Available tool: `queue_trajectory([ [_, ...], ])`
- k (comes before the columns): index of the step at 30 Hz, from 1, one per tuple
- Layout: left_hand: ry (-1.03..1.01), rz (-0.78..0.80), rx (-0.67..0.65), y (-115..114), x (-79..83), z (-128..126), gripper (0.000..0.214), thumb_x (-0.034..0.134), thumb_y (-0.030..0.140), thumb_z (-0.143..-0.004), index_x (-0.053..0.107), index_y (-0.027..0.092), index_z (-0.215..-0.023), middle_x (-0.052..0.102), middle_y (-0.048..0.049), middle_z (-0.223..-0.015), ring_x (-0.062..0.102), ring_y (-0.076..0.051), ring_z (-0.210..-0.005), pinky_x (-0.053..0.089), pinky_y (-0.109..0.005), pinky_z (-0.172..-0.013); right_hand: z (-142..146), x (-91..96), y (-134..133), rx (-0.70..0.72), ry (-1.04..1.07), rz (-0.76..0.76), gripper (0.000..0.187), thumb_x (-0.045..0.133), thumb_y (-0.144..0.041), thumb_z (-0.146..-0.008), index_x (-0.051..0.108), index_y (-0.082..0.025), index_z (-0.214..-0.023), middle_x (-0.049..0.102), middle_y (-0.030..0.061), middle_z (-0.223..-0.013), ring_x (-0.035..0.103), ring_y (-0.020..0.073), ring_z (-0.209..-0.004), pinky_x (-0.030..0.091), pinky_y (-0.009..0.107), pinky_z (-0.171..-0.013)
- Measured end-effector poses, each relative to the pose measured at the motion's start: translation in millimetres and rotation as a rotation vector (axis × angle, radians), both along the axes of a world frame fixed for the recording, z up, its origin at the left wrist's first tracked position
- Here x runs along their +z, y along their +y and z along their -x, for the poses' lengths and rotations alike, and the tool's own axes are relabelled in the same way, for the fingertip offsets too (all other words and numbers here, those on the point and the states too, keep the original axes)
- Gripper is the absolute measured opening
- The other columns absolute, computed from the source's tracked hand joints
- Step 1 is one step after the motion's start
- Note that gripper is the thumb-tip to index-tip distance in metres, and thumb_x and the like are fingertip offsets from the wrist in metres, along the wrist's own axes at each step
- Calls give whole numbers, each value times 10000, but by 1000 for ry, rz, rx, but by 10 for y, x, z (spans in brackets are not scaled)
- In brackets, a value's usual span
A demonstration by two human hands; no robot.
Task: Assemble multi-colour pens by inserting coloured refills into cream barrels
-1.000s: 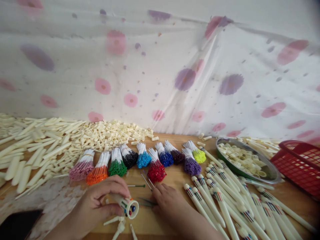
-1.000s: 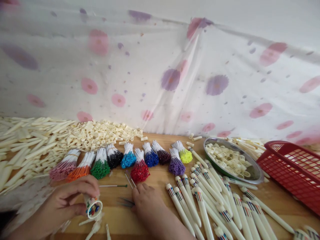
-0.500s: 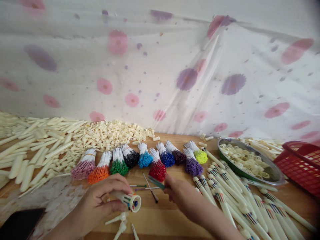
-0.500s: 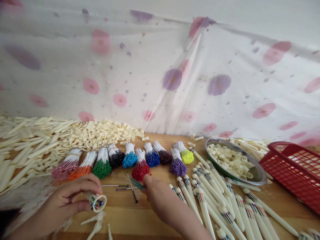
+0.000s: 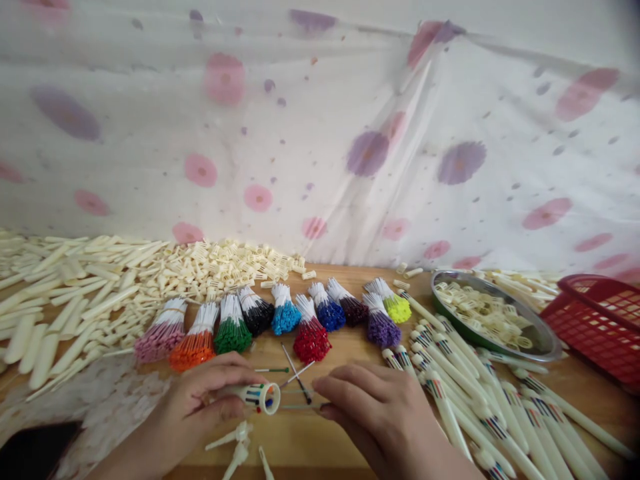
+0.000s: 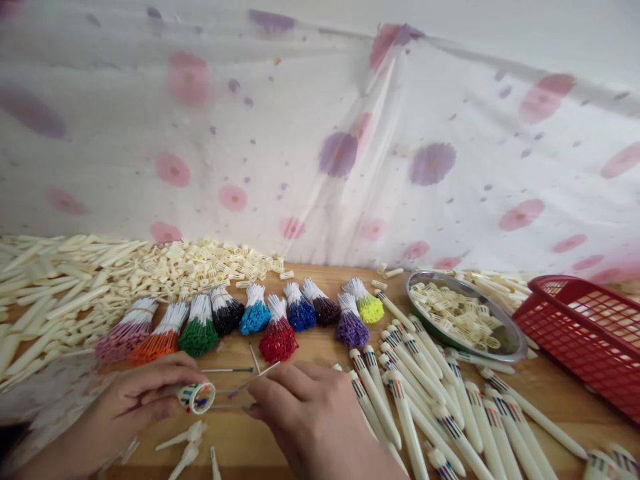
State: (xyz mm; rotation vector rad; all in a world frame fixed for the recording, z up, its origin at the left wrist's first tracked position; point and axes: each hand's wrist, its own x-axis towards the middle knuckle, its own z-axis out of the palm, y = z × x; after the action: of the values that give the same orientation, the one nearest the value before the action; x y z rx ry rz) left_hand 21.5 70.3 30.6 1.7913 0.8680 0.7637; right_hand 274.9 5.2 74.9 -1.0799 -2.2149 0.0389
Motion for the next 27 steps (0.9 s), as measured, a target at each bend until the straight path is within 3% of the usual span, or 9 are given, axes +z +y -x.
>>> queue_trajectory([
  [5,27,-4,-35,4,10,-37,217,652,243,-758,727,349,-932,673,13,-885,622,-159,-841,475,-187,-739,45,-31,3,13,-39,-78,162,450,-226,-938,598,-172,-901,680,-4,-743,563,105,-567,378,221,-500],
  [15,106,8,-54,-35,-33,-26,196,648,263,-769,734,316,-937,680,-15,-911,632,-173,-847,478,-209,-747,37,13,-44,11,-157,-19,162,509,-191,-904,596,-176,-768,639,-19,-663,483,115,-526,287,253,-462],
  [27,131,17,-57,-48,17,-73,173,651,302,-770,744,310,-916,693,-28,-897,647,-189,-836,488,-230,-737,-3,-52,-41,69,-203,-35,251,382,-139,-934,612,-157,-835,610,6,-640,465,131,-523,287,266,-465],
])
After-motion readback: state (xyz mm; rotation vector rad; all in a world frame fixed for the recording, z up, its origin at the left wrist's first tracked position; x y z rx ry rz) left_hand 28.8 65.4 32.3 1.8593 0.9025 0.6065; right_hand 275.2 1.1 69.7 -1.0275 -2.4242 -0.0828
